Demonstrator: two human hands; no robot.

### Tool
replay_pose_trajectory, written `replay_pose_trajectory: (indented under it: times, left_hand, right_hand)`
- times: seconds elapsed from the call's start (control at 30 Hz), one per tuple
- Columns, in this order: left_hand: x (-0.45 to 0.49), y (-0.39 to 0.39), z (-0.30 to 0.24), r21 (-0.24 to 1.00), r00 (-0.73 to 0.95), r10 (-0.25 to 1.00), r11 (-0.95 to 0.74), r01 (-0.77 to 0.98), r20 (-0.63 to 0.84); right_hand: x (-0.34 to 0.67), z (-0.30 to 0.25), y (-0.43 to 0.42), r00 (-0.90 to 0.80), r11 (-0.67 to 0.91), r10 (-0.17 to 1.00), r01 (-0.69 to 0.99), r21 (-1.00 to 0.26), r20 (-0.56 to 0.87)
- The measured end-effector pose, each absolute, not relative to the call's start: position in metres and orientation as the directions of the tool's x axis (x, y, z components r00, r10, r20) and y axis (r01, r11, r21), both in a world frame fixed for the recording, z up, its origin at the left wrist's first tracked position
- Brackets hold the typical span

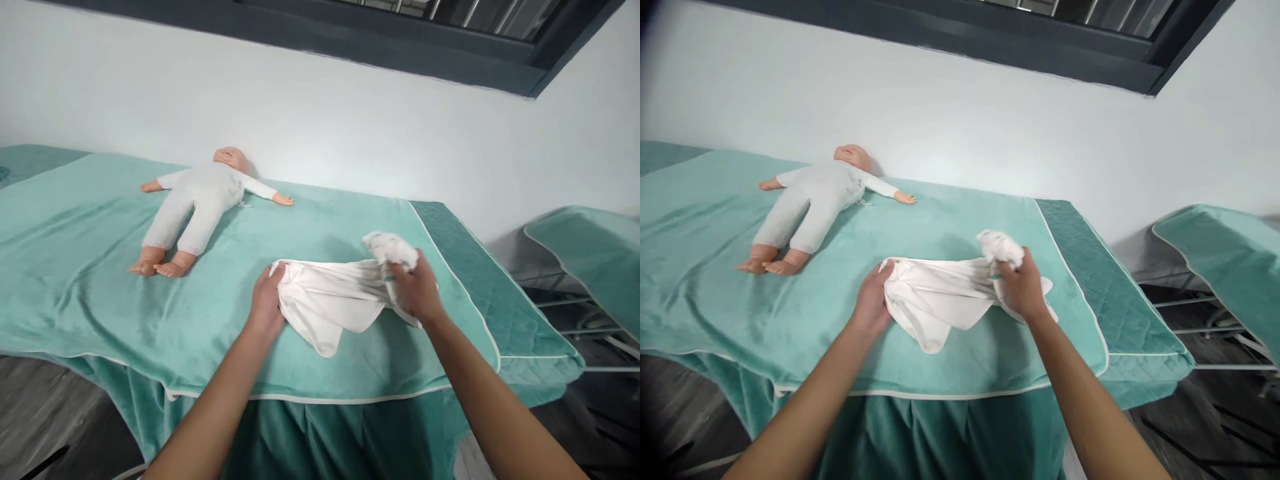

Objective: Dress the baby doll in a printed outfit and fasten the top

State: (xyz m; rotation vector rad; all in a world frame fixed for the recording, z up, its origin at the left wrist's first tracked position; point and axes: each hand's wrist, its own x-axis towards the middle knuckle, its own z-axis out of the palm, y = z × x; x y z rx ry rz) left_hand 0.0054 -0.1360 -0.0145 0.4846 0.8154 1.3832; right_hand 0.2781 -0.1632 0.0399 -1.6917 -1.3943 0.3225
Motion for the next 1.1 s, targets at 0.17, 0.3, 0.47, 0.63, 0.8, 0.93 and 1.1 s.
replay_pose_trajectory:
  times: [0.17,0.3,0.47,0.63,0.8,0.93,1.1]
  left_hand:
    - [-0.034,-0.097,-0.022,0.683,-0.117,0.964,0.082,-0.726,-0.24]
    - [-0.048,-0.084,-0.027,0.583,-0.048,0.959,0.13,-0.802,-0.279]
    - [-0.048,-0.09,-0.029,0.626,-0.006,0.976,0.135,-0.768,-0.218]
    - [-0.047,-0.096,-0.027,0.632,0.016,0.982,0.134,-0.763,-0.189]
    - [-0.047,-0.097,-0.027,0.64,0.004,0.982,0.128,-0.757,-0.19]
    - [-0.047,-0.098,-0.028,0.643,0.011,0.982,0.132,-0.754,-0.189]
    - [-0.048,-0.099,-0.029,0.659,0.001,0.981,0.129,-0.741,-0.192]
  right_hand:
    - [0.321,0.099,-0.17,0.648,0.167,0.726,0.155,-0.974,0.228]
    - [0.363,0.106,-0.173,0.672,0.215,0.647,0.294,-0.931,0.362]
    - [0.396,0.032,-0.179,0.431,-0.026,0.797,0.725,-0.688,0.423]
    - [0.414,-0.015,-0.189,0.179,0.003,0.9,0.91,-0.415,0.398]
    - [0.416,-0.015,-0.202,0.142,-0.02,0.924,0.945,-0.326,0.356]
    - [0.384,-0.006,-0.227,0.131,-0.027,0.844,0.979,-0.202,0.52]
    - [0.337,0.009,-0.275,0.118,0.015,0.797,0.976,-0.216,0.592]
